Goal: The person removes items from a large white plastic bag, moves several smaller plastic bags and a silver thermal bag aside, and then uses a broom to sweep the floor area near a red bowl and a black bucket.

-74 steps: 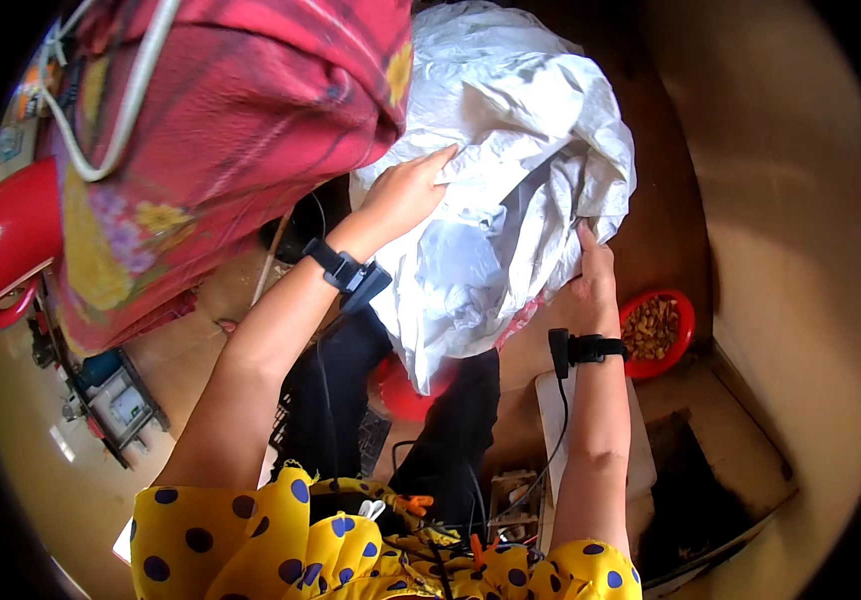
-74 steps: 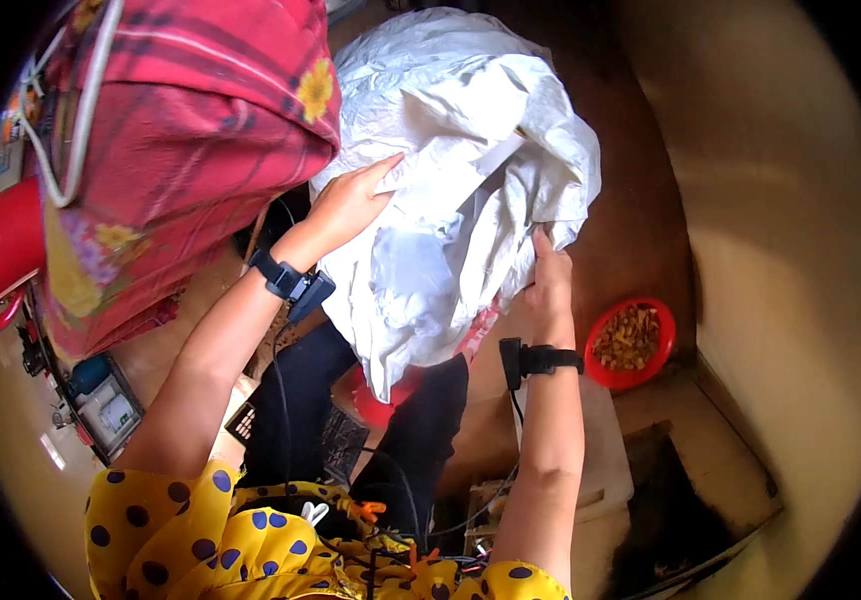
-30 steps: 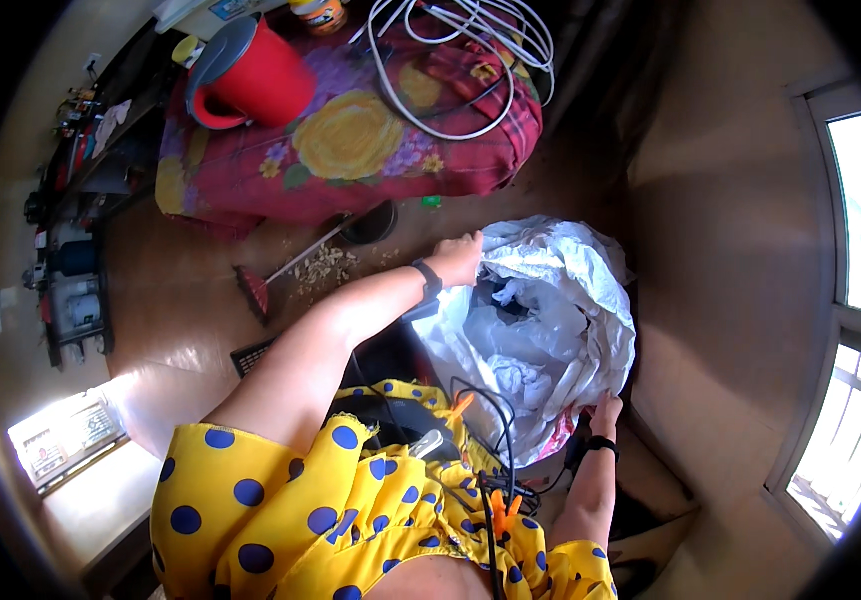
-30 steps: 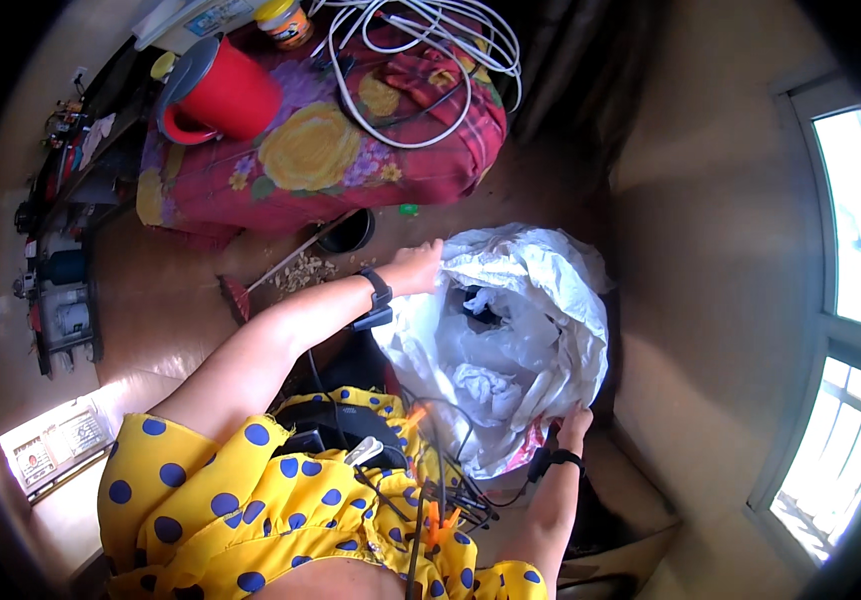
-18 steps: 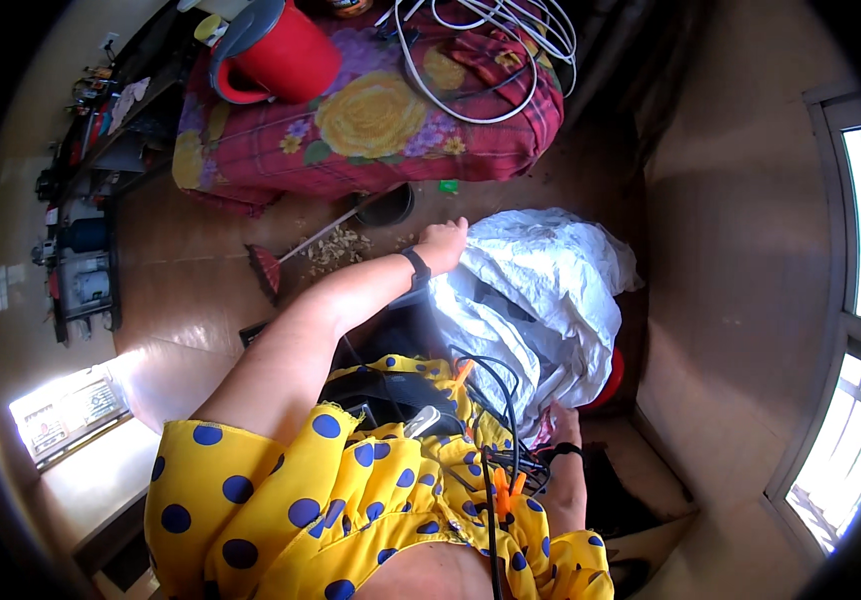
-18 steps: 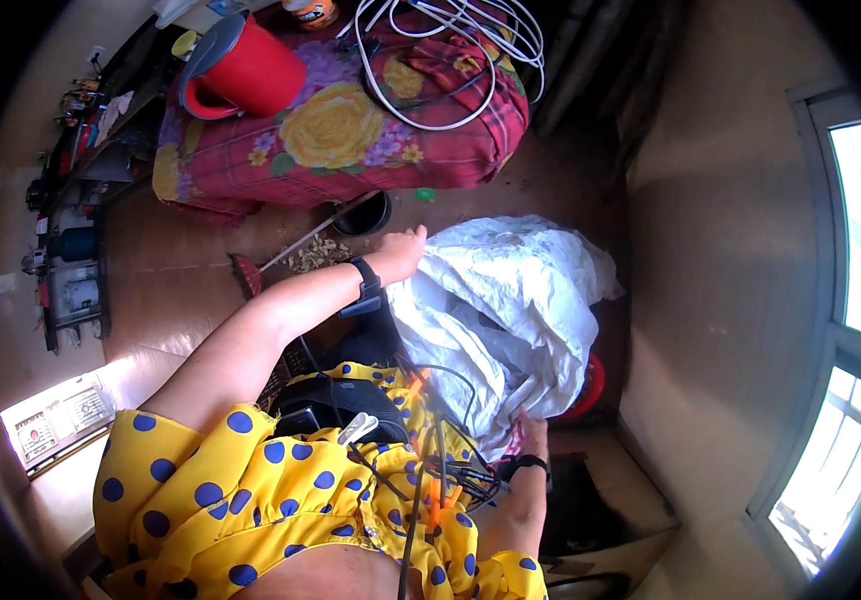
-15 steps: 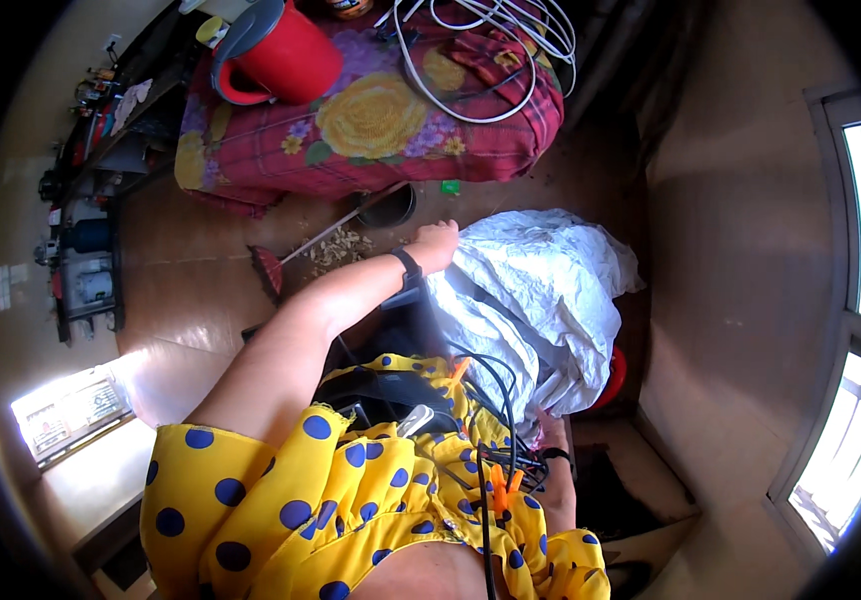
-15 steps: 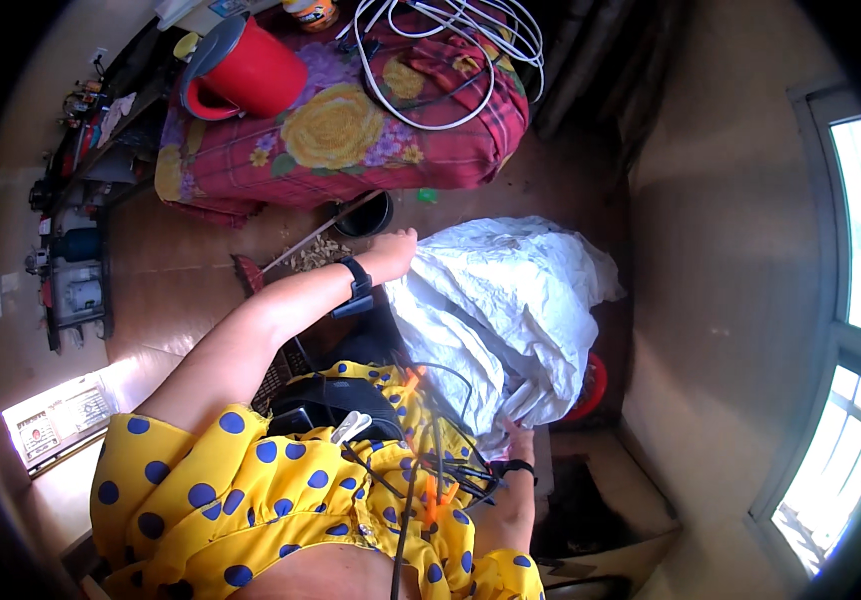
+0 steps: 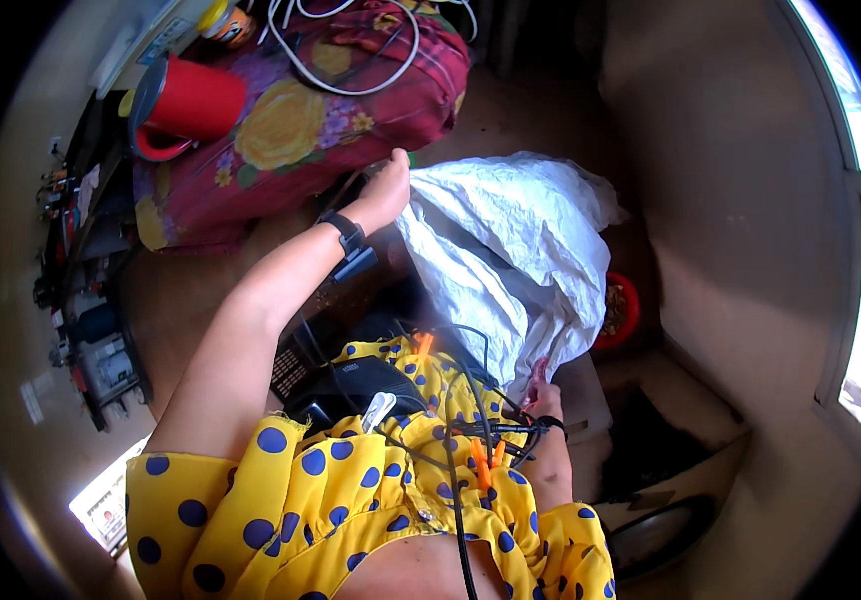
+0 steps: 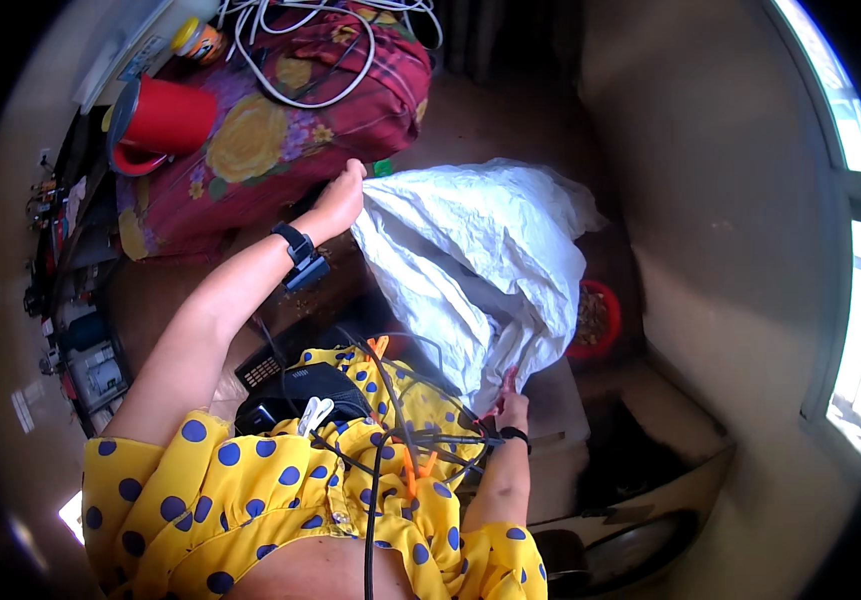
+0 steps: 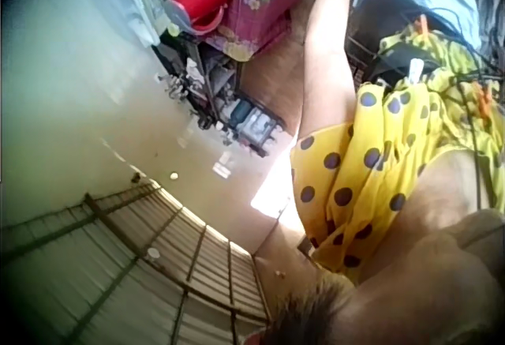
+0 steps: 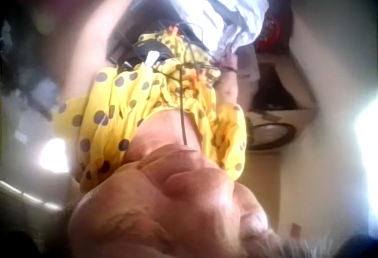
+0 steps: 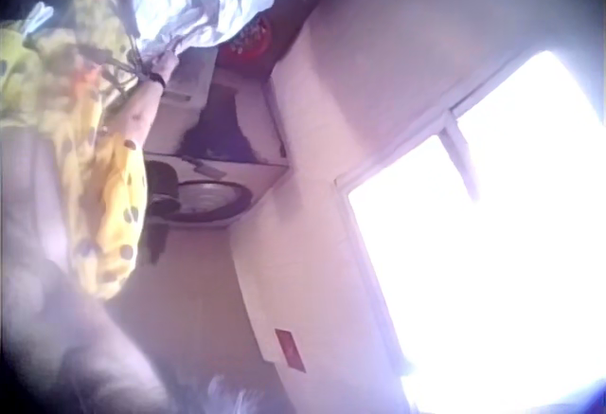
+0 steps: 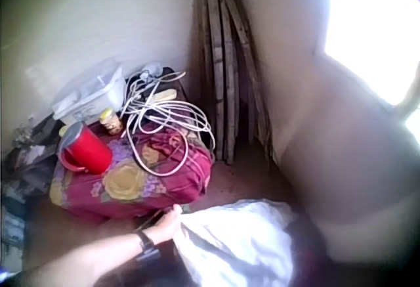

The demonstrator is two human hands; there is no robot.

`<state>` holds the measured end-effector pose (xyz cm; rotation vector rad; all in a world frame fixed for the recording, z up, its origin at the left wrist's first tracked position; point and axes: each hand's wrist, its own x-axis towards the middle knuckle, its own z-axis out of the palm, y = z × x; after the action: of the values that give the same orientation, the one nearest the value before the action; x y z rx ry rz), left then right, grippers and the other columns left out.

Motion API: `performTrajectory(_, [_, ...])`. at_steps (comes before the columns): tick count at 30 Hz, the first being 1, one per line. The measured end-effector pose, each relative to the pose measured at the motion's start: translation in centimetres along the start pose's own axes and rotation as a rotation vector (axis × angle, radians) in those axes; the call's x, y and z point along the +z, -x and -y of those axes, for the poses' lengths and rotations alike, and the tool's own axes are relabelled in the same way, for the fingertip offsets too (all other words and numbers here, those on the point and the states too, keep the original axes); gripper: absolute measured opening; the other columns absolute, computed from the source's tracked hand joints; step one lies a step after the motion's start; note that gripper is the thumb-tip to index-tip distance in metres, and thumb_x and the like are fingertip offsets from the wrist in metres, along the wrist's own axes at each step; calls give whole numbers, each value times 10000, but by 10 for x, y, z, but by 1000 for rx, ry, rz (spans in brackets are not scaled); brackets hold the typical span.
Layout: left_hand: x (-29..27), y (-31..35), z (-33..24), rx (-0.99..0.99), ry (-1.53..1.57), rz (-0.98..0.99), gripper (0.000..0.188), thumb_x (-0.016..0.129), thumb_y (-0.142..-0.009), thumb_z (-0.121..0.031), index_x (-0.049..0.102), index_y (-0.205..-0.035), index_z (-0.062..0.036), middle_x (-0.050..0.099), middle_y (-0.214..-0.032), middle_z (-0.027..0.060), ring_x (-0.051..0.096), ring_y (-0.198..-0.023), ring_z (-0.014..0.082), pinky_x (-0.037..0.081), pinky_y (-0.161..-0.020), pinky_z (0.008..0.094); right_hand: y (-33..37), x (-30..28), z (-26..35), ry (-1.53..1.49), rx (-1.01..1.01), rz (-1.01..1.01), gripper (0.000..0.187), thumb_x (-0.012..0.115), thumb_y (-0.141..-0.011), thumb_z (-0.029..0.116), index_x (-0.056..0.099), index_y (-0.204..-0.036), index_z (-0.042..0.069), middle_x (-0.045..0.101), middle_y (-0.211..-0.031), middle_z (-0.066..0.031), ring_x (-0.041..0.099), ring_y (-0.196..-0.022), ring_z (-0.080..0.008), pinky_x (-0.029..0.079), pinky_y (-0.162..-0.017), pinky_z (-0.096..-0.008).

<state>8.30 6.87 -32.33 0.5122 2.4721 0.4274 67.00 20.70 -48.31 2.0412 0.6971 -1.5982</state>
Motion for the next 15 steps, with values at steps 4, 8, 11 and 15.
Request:
performTrajectory(4, [-5,-19,-21,131,-79,-49,164,379,-896,-25,445,-1042,13,582,-1014,324,574,-954,501,455,-814,553,8,-9,32,637,-785,-90,181,619,-836,161,666,-822,-13,616,-698,-95,621,-657,-224,485,-581,-377])
performTrajectory(8, [-7,-35,-28,146,-144,-122,146,398,-893,-34,483,-1001,16,595,-993,315,593,-925,483,477,-789,555,17,-1,17,157,-80,-117,679,732,-814,421,503,-1202,-87,612,-1028,-129,608,-980,-248,493,-827,-392])
performTrajectory(11, [-20,-51,-21,181,-158,-198,196,405,-891,-46,537,-1012,35,629,-918,306,600,-908,487,478,-792,548,23,16,-1,16,-13,-36,495,677,-862,429,624,-964,-52,639,-844,-121,610,-704,-228,499,-615,-386])
performTrajectory(15, [-47,-54,-26,63,0,-221,213,411,-912,-80,566,-1051,-39,645,-945,290,614,-939,464,473,-824,514,60,48,34,-508,-40,73,302,599,-919,145,540,-1193,33,609,-1001,-65,614,-922,-217,500,-749,-355])
